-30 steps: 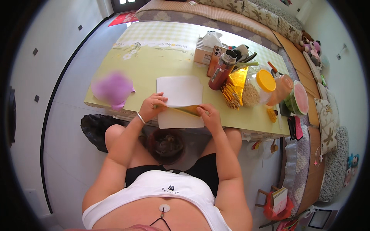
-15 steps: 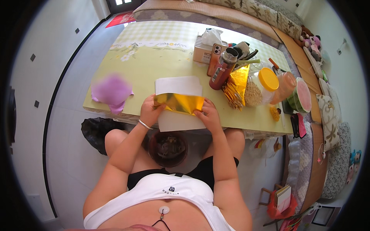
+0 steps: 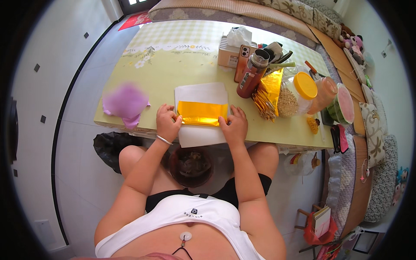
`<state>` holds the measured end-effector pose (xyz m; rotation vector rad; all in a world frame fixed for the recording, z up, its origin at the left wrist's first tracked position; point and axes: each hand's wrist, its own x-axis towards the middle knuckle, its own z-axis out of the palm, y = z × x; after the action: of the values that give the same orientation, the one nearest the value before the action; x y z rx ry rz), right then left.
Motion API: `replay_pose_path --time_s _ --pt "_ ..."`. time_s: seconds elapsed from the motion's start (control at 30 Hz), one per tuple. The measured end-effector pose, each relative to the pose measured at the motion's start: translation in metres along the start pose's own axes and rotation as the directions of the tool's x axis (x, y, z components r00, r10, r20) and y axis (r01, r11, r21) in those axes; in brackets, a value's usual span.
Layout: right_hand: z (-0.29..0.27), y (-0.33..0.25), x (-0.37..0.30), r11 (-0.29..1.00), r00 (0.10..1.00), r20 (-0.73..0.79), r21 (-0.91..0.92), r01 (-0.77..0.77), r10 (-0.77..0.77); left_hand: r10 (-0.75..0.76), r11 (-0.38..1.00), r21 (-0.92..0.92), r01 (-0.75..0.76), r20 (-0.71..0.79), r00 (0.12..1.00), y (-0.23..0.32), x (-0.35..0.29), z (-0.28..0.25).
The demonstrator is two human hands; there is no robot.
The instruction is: The person sits on the floor and repeatedly folds small rectangular sheets of gold-colored paper in half using both hands. They smooth the creases and stack the folded pieces on the table.
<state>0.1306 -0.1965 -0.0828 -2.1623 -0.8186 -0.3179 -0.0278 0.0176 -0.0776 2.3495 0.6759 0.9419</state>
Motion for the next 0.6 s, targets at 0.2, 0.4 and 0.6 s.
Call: replay_pose_path --time_s 0.2,0.4,0.6 --pt "0.001 -0.003 -0.001 1.000 1.000 -0.016 -0.009 0.012 -0.013 0.025 0.999 0.020 -0.025 -0.006 1.000 -0.004 -0.003 0.003" --pt "0.000 -0.004 -0.001 1.000 1.000 -0.009 -0.021 0.012 -0.013 0.099 0.992 0.090 -0.090 -0.106 0.989 0.009 -0.005 0.001" --pt "-0.001 -0.006 0.001 0.995 0.998 0.060 -0.095 -0.026 0.032 0.467 0.865 -0.030 -0.501 0.410 0.783 -0.003 0.009 -0.004"
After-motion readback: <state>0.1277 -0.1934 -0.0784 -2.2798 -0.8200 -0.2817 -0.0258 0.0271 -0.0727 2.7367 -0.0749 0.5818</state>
